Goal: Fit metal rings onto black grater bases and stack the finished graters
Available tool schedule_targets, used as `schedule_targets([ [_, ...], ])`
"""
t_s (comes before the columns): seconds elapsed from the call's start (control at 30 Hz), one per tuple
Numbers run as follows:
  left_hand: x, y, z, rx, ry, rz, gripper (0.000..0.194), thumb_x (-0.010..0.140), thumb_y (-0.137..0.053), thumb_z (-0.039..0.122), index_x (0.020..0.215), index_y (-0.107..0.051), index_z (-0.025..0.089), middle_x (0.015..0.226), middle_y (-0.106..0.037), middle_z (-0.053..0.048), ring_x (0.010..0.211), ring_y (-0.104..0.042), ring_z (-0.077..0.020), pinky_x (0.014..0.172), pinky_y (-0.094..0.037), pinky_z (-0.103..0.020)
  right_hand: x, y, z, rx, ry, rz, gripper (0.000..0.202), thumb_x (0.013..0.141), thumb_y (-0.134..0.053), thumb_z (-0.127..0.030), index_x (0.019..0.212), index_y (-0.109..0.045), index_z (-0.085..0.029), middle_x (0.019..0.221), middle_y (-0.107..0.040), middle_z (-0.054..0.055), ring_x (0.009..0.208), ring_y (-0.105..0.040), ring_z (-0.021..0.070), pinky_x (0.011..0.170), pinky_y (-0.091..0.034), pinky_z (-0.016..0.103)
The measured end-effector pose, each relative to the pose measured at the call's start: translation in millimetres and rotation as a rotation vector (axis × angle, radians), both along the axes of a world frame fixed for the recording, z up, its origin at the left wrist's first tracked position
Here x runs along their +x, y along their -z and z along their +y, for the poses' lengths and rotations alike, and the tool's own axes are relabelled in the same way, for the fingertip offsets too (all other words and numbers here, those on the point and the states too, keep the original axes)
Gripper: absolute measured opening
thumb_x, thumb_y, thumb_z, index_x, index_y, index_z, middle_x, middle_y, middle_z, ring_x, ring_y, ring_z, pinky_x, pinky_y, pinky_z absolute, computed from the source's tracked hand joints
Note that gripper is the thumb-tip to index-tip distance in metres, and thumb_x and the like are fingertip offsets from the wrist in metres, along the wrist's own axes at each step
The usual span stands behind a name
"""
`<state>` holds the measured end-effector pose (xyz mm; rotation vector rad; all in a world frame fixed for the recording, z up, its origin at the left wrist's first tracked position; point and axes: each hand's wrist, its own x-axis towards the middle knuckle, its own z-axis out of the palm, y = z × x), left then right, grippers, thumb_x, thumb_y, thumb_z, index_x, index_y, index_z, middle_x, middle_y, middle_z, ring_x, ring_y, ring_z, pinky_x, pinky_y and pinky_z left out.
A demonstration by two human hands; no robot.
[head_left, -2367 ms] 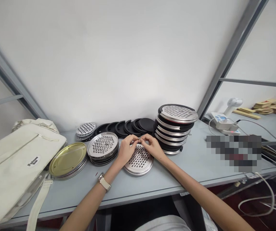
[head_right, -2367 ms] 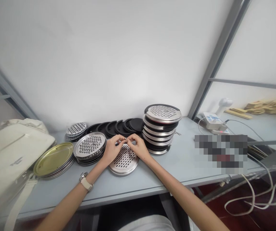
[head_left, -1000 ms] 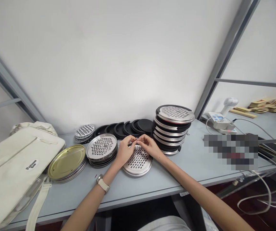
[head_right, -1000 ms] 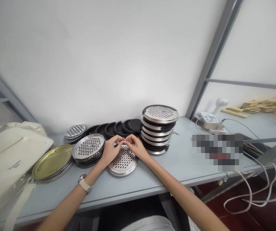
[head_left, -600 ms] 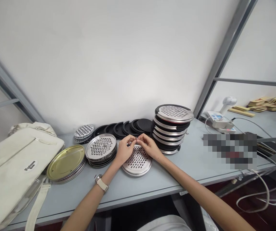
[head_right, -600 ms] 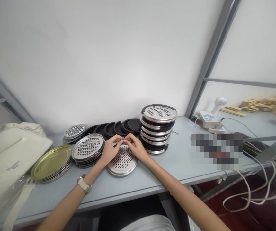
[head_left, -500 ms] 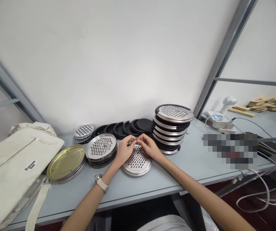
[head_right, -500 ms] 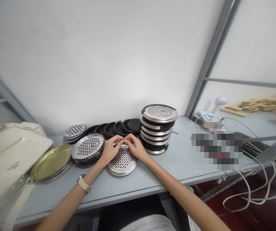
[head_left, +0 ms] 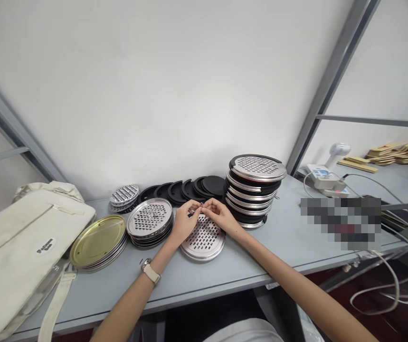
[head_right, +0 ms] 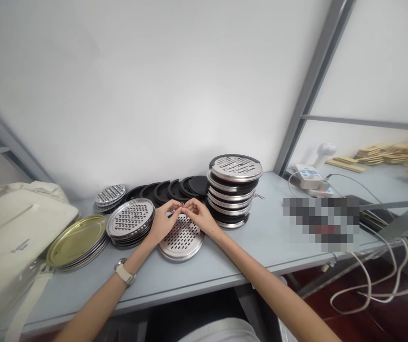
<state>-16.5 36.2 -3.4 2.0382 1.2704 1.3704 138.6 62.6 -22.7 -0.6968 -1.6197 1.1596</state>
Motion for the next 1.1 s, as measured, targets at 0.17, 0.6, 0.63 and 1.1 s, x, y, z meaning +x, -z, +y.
schedule_targets([
  [0.17, 0, -1.2, -1, -0.036, 0.02, -0.055, 0.012, 0.086, -0.052, 0.025, 0.085, -0.062, 0.018, 0.081, -0.067, -0.002, 0.078, -0.062, -0.015, 0.072, -0.047, -0.025, 0, 3.4, -1, 0.107, 0.02, -0.076, 0.016, 0.086, -0.056, -0.037, 0.087, -0.053, -0.021, 0.075, -0.052, -0.003, 0.071, -0.051, 0.0123, 0.068, -0.042, 0.025],
  [0.6, -1, 1.1, 1, 0.017, 0.025, 0.002, 0.011, 0.086, -0.052, 0.022, 0.086, -0.062, 0.018, 0.081, -0.065, -0.002, 0.077, -0.06, -0.0139, 0.07, -0.046, -0.024, -1, 5.6, 2, 0.014, -0.018, -0.008, 0.023, 0.085, -0.057, -0.042, 0.085, -0.052, -0.019, 0.067, -0.054, -0.003, 0.063, -0.051, 0.0118, 0.062, -0.041, 0.025],
  [0.63, -1, 1.1, 1, 0.03, 0.023, 0.009, 0.011, 0.086, -0.052, 0.022, 0.087, -0.062, 0.018, 0.082, -0.065, -0.002, 0.077, -0.06, -0.014, 0.07, -0.046, -0.024, -1, 5.4, 2, -0.004, -0.018, 0.001, 0.025, 0.084, -0.058, -0.043, 0.085, -0.052, -0.019, 0.067, -0.054, -0.003, 0.062, -0.051, 0.0118, 0.061, -0.041, 0.025],
  [1.1, 0, 0.8, 1, -0.017, 0.026, -0.016, 0.013, 0.086, -0.053, 0.024, 0.086, -0.063, 0.017, 0.082, -0.066, -0.003, 0.077, -0.061, -0.0144, 0.071, -0.047, -0.025, 1, -9.0, -2, -0.1, -0.001, 0.018, 0.032, 0.077, -0.064, -0.05, 0.081, -0.056, -0.018, 0.064, -0.054, -0.003, 0.06, -0.051, 0.0112, 0.06, -0.044, 0.025],
])
